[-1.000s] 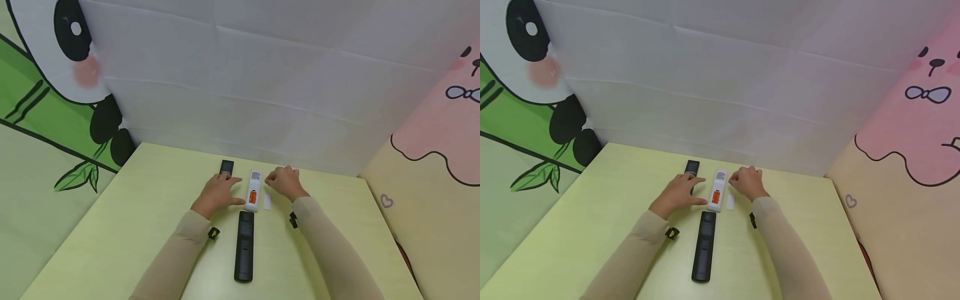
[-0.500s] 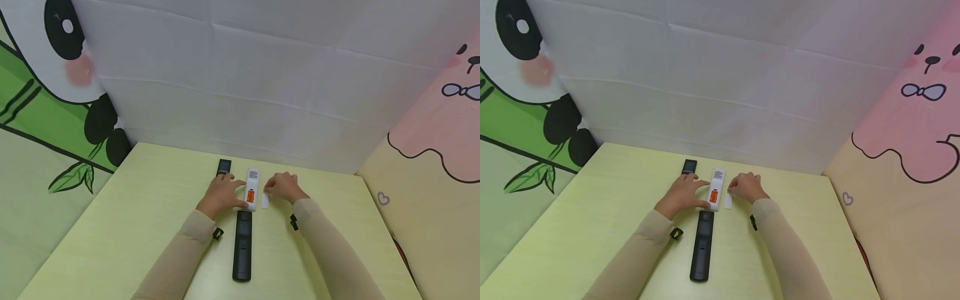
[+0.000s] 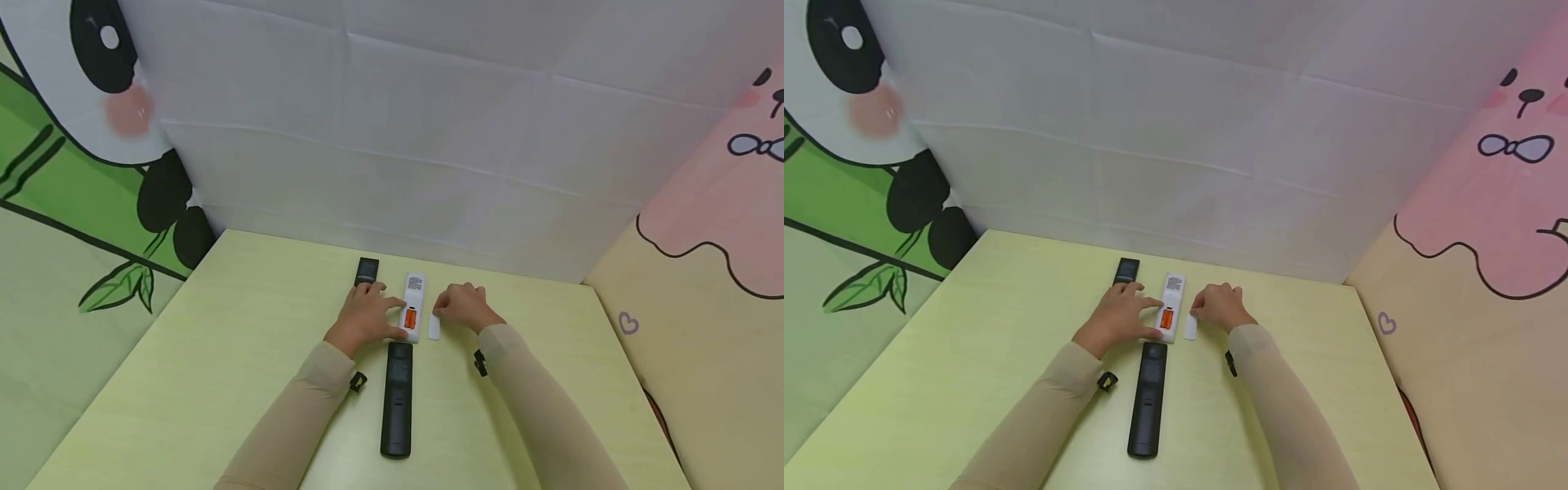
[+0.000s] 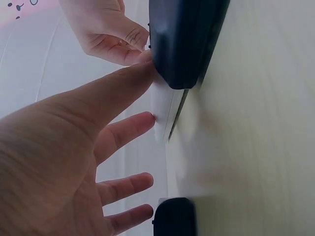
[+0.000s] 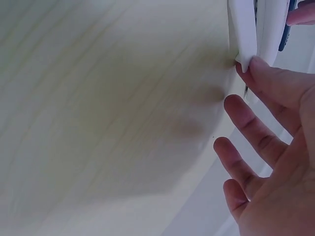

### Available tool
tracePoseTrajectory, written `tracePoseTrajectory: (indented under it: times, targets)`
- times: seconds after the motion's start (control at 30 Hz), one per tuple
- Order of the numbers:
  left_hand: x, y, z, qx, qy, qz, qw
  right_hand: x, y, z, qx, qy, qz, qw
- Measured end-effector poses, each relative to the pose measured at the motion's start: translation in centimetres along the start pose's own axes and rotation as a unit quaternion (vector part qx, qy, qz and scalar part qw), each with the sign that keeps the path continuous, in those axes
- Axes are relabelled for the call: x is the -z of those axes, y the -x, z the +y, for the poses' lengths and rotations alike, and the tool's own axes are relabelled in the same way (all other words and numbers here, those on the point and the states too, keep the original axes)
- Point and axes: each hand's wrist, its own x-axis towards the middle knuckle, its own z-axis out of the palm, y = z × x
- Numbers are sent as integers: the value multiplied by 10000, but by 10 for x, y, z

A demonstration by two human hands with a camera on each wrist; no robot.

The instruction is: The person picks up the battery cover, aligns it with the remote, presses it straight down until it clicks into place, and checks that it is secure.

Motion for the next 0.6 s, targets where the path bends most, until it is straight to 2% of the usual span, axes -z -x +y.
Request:
tracePoseTrajectory:
  times: [0.27,0.37,0.6]
  targets:
    - [-6,-8,-8,58,119,-124,9998,-4,-6,1,15,73,-21,10000]
    - [-7,-7,-9,37,157,-68,9998,-6,-9,1,-8,102,2,9999]
    - [-1,0,-4,62,55,-35,10000,1,-2,-9,191,109,463,9987]
